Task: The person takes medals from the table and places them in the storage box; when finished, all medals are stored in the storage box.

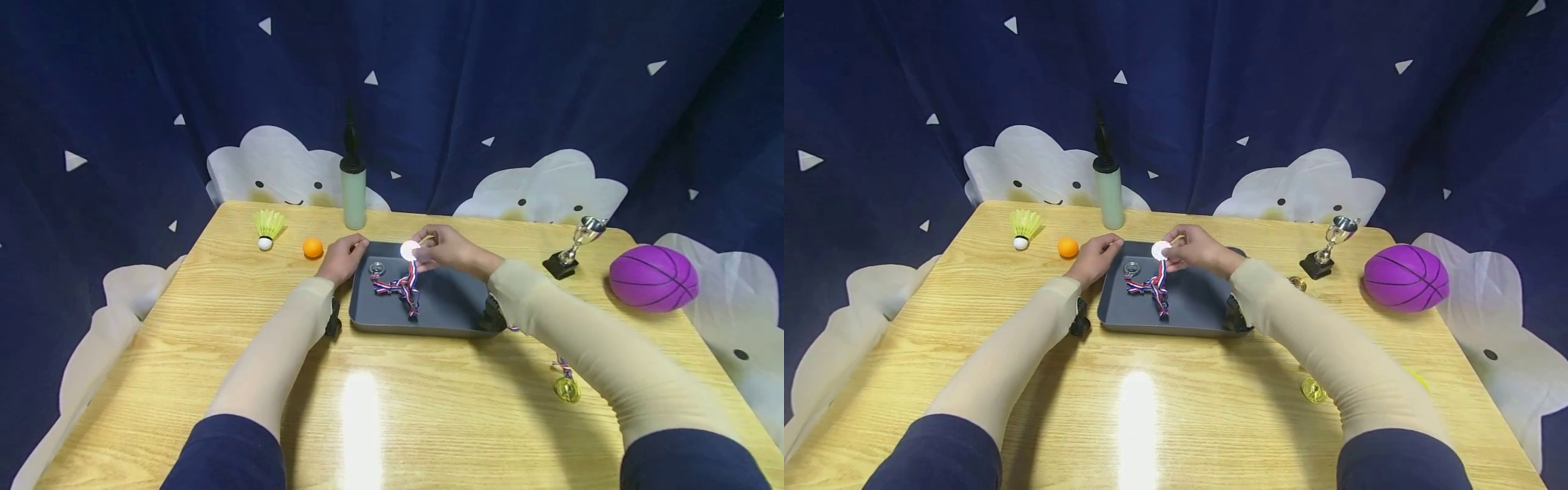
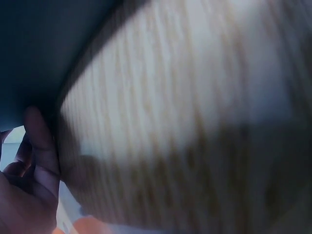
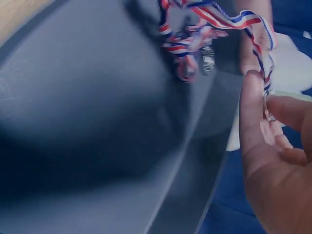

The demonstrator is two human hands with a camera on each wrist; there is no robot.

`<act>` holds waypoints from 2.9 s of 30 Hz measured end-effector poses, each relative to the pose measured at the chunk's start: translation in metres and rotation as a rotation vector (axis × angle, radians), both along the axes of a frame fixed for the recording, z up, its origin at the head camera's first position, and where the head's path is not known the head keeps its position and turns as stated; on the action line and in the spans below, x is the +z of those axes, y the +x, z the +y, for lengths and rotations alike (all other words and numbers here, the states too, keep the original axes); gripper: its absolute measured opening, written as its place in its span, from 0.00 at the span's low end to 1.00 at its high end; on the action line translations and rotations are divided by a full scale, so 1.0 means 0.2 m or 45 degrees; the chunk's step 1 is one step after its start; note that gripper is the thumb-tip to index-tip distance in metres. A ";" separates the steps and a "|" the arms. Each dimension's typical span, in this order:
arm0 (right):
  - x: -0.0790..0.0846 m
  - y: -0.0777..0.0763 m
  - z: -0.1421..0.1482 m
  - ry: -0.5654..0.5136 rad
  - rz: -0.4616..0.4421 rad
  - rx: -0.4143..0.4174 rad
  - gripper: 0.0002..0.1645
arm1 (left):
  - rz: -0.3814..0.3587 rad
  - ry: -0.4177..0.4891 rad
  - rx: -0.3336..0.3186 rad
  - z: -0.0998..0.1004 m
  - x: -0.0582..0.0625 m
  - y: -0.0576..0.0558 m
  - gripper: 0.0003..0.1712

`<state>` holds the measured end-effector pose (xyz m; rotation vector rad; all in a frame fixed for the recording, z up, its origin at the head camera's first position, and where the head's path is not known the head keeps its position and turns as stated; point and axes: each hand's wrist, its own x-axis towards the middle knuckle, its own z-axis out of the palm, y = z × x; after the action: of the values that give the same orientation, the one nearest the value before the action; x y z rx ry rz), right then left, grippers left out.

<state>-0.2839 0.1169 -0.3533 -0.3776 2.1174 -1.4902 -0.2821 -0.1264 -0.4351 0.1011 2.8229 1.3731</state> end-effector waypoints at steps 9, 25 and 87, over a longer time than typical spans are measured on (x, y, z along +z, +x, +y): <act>-0.12 -0.03 -0.10 0.265 0.095 0.016 0.06 | 0.000 0.012 -0.002 0.00 -0.02 -0.02 0.20; -0.19 -0.02 -0.17 0.880 0.438 0.098 0.12 | -0.004 0.011 -0.027 0.01 -0.03 -0.03 0.20; -0.14 0.11 1.10 0.808 0.454 -0.259 0.13 | -0.039 0.098 0.041 0.02 -0.01 -0.01 0.16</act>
<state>-0.2621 0.3376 -0.3807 -0.1994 2.8359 -0.8030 -0.2840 -0.1225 -0.4366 0.0343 2.7595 1.4767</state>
